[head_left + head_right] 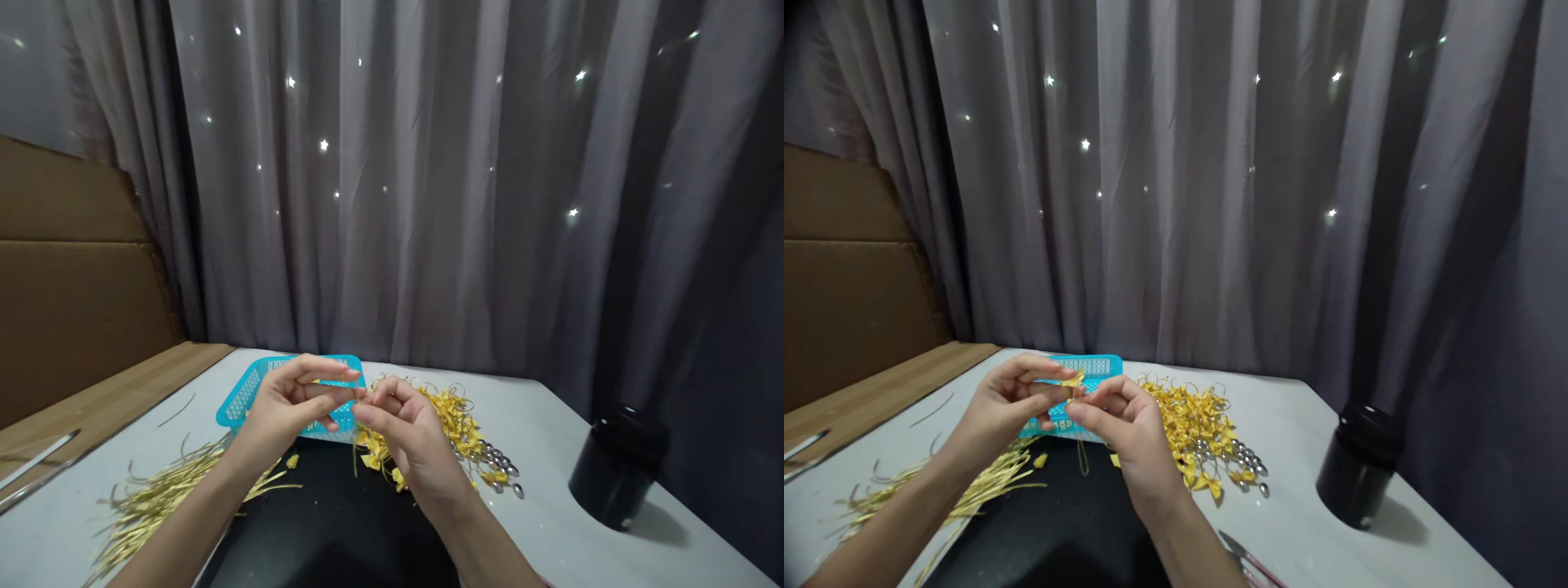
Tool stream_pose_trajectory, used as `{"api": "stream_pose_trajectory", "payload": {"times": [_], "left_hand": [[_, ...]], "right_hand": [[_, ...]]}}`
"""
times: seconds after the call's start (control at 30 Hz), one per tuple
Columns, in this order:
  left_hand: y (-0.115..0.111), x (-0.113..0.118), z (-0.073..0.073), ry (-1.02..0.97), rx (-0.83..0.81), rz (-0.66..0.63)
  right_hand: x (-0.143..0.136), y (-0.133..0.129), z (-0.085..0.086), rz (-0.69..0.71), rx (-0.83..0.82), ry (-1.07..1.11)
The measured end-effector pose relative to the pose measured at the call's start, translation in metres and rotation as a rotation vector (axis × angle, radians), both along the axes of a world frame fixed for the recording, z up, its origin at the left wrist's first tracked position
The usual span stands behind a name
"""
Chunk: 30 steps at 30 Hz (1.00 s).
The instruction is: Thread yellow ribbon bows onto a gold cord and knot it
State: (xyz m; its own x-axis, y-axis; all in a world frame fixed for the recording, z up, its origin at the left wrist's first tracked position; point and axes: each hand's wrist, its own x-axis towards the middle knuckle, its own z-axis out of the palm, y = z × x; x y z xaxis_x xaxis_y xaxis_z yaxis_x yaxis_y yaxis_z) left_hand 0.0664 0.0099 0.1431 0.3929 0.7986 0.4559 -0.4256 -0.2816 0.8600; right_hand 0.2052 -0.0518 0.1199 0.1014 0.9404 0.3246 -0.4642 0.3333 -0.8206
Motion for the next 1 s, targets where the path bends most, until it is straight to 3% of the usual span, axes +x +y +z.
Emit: {"api": "stream_pose_trajectory", "payload": {"times": [0.33, 0.73, 1.0], "left_hand": [[-0.006, -0.004, 0.002, 0.019, 0.029, -0.031], [0.003, -0.005, 0.000, 0.025, -0.085, -0.238], [0.011, -0.005, -0.006, 0.039, -0.100, -0.336]], "right_hand": [[0.005, -0.002, 0.007, 0.188, -0.126, -0.015], [0.006, -0.004, 0.006, 0.323, -0.196, 0.058], [0.008, -0.003, 0.004, 0.306, -0.214, 0.035]]}}
